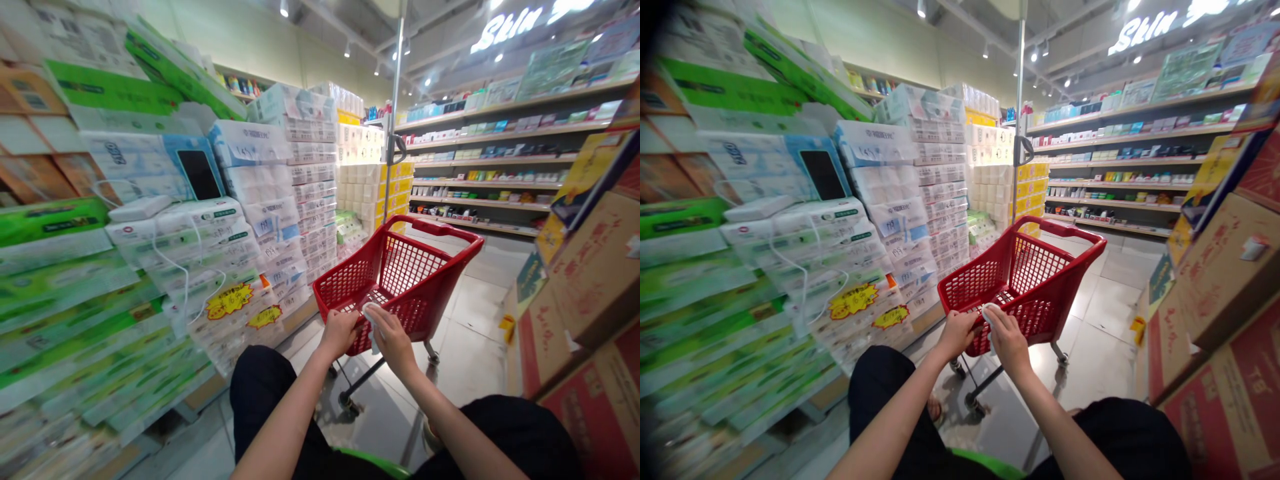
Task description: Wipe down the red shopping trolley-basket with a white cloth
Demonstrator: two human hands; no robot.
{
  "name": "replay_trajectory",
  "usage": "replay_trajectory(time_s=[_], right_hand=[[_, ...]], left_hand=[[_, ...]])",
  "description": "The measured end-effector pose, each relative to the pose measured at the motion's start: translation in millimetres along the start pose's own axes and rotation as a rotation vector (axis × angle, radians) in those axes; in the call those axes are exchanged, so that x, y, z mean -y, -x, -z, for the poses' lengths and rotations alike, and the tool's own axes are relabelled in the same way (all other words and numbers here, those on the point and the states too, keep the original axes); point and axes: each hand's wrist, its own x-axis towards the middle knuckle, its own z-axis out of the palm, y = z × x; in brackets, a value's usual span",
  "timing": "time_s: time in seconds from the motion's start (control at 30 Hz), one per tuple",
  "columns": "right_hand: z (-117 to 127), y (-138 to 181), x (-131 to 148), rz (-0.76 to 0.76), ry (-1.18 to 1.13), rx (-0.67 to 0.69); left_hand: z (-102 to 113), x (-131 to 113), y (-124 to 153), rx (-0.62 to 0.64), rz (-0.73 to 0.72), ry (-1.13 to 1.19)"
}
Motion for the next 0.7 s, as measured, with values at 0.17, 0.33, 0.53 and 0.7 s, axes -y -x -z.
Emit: replay_trajectory(time_s=[0.17, 0.33, 0.53, 0.7], right_hand=[[10, -6, -9, 0.201, 0.094, 0.121], [44, -17, -70, 0.06, 0.236, 0.061], [71, -26, -113, -0.097, 0.274, -0.006], [47, -12, -76, -0.149, 0.146, -0.089]], left_hand=[[3, -1, -1, 0.021, -0.005, 0.015], [6, -3, -2, 0.041, -0.026, 0.009], [1, -10, -2, 0.016, -0.024, -0.002], [-5, -15, -1, -0.008, 0.011, -0.002]])
